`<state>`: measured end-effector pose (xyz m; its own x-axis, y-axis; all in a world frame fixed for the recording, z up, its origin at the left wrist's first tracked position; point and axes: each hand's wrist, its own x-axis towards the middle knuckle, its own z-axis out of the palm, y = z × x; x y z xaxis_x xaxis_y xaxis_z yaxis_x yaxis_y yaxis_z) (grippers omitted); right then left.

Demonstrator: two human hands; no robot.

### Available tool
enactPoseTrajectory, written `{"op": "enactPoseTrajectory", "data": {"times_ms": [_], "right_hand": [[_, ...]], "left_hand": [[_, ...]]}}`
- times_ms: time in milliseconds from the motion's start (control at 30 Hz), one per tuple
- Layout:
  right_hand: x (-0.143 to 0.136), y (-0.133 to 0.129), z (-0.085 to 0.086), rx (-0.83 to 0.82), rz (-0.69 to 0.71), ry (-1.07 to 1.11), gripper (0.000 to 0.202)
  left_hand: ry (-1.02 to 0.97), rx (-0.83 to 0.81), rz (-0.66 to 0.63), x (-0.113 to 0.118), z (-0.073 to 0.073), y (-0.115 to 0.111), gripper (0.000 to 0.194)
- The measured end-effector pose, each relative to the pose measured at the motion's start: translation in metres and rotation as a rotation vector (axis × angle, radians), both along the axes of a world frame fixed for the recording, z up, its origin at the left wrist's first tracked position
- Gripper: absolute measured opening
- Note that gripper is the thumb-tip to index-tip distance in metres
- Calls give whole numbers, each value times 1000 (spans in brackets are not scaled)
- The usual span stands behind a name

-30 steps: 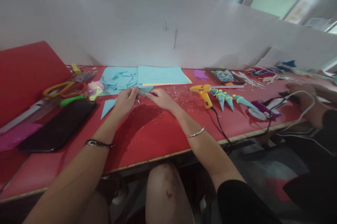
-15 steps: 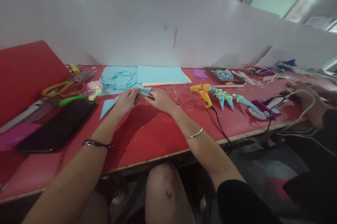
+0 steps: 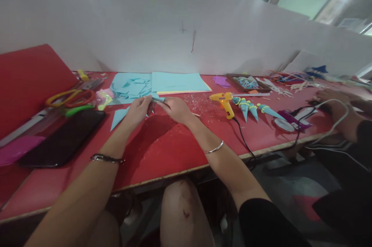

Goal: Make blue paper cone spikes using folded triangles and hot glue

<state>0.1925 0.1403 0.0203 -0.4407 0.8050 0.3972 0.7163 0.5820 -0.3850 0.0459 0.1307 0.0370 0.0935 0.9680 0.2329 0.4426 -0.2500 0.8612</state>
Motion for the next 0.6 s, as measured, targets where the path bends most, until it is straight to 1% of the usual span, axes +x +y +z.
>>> {"op": "enactPoseTrajectory", "data": {"times_ms": [67,133,200,267,333,400,500,600], "right_hand": [[1,1,0,-17,33,69,35],[2,2,-1,-62,95,174,39],[3,1,-1,-143,162,286,43],[4,0,-1,-237,218,369,45],[5,0,-2,-305,251,412,44],[5,0,-3,-333,258,424,42],[4,2,-6,-328,250,427,39],[2,4,-8,-285,234,436,39]], "left_hand": [[-21,48,-15,0,-1,-1,41],[-60,135,-54,-2,-4,-1,37],[-88,223,-84,-4,-8,-1,34],[-84,277,-81,-6,-10,0,33],[-51,290,-63,-8,-11,1,34],[-16,284,-44,-9,-10,1,35],[-9,265,-28,-7,-8,1,33],[-31,236,-9,-5,-7,1,31]]}}
